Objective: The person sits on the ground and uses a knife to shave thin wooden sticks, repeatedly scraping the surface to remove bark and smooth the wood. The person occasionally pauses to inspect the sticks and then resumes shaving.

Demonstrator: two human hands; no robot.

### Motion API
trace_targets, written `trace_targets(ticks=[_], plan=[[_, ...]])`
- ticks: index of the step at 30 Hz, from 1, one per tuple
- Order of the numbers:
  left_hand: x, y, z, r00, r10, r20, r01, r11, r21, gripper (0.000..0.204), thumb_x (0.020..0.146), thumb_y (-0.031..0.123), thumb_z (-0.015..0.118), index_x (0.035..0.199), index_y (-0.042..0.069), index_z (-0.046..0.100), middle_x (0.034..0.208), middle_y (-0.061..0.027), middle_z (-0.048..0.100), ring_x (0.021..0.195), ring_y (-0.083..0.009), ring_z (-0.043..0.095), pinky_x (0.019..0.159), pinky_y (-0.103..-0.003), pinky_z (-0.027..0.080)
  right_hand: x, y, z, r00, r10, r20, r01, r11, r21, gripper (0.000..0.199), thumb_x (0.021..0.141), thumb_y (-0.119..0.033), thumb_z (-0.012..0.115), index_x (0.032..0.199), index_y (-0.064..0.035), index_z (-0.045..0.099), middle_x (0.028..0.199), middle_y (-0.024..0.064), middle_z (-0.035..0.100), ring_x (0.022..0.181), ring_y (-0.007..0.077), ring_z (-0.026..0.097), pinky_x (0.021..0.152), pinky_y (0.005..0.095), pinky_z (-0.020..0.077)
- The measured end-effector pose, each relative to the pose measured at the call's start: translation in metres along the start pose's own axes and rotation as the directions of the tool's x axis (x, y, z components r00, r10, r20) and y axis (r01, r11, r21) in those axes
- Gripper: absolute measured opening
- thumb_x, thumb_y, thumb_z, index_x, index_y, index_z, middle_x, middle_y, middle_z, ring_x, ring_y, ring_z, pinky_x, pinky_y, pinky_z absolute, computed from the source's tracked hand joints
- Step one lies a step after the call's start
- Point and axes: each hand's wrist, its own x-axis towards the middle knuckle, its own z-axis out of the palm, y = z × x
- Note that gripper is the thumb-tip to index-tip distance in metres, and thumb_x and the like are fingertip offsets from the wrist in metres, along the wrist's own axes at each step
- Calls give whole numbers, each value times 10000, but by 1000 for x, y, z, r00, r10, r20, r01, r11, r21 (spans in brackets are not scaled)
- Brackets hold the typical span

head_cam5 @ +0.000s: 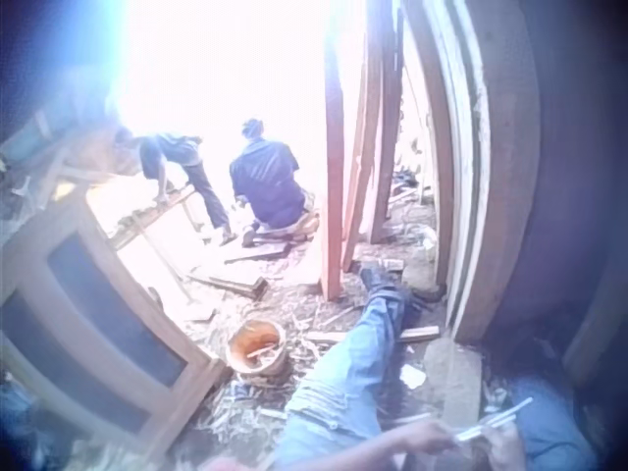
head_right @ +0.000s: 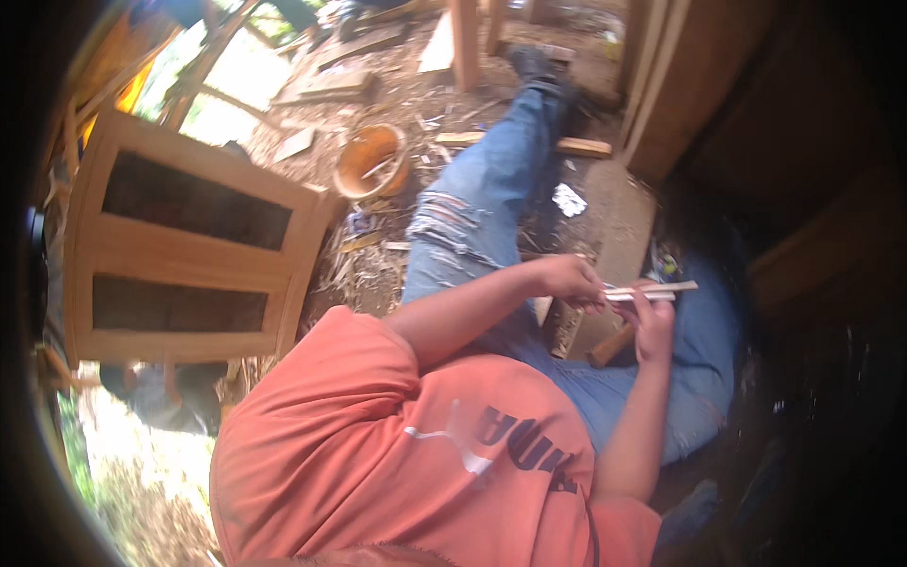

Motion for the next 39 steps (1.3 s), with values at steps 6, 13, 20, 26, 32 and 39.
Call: trace_targets(ticks=[6, 13, 20, 26, 32, 39], plan=[[1, -4, -3, 999, -36, -40, 38, 998, 57, 342, 1072, 313, 667, 1278, 41, 675, 1157, -61, 765, 1051, -151, 726, 920, -333, 567, 4, -6, 12, 999, -15, 52, 18, 998, -57, 146, 1063, -100, 618, 1133, 25, 650, 1019, 142, 746, 887, 220, 778, 793, 340, 667], [0, 6, 15, 984, -35, -172, 70, 977, 202, 316, 1083, 275, 667, 1160, -22, 745, 996, -36, 782, 865, -121, 740, 759, -274, 580, 8, 2, 9, 997, 14, 82, -14, 1000, -4, 122, 1068, -112, 625, 1151, -24, 648, 1029, 128, 760, 912, 213, 780, 781, 336, 656], [-2, 7, 16, 980, -24, -197, 55, 987, 152, 295, 1086, 240, 660, 1164, -32, 742, 1004, -61, 777, 871, -139, 741, 774, -292, 599, 10, 7, 9, 997, 44, 60, -41, 997, -61, 166, 1076, -153, 630, 1194, -41, 659, 1028, 100, 766, 864, 174, 766, 755, 322, 642], [-5, 5, 12, 965, -40, -260, 92, 978, 190, 296, 1085, 240, 652, 1145, -36, 738, 1025, -92, 779, 896, -175, 753, 827, -330, 619, 18, 8, 4, 998, 59, -30, -59, 998, -22, 258, 1112, -244, 584, 1237, -34, 667, 1056, 77, 744, 851, 154, 749, 740, 323, 638], [0, -3, 4, 958, -12, -286, 85, 965, 247, 301, 1085, 246, 660, 1164, -27, 760, 991, -67, 787, 862, -145, 745, 792, -300, 610, 22, 13, 3, 994, 91, -67, -92, 996, -1, 280, 1112, -219, 582, 1263, 7, 651, 1125, 91, 719, 853, 163, 750, 747, 326, 646], [4, -5, -1, 936, 12, -353, 111, 938, 328, 257, 1081, 185, 651, 1119, -43, 765, 964, -61, 774, 857, -144, 741, 783, -293, 606, 22, 4, -15, 869, -274, -411, -90, 731, -677, 321, 983, -336, 725, 1155, -65, 715, 986, 119, 787, 940, 293, 767, 849, 423, 575]])
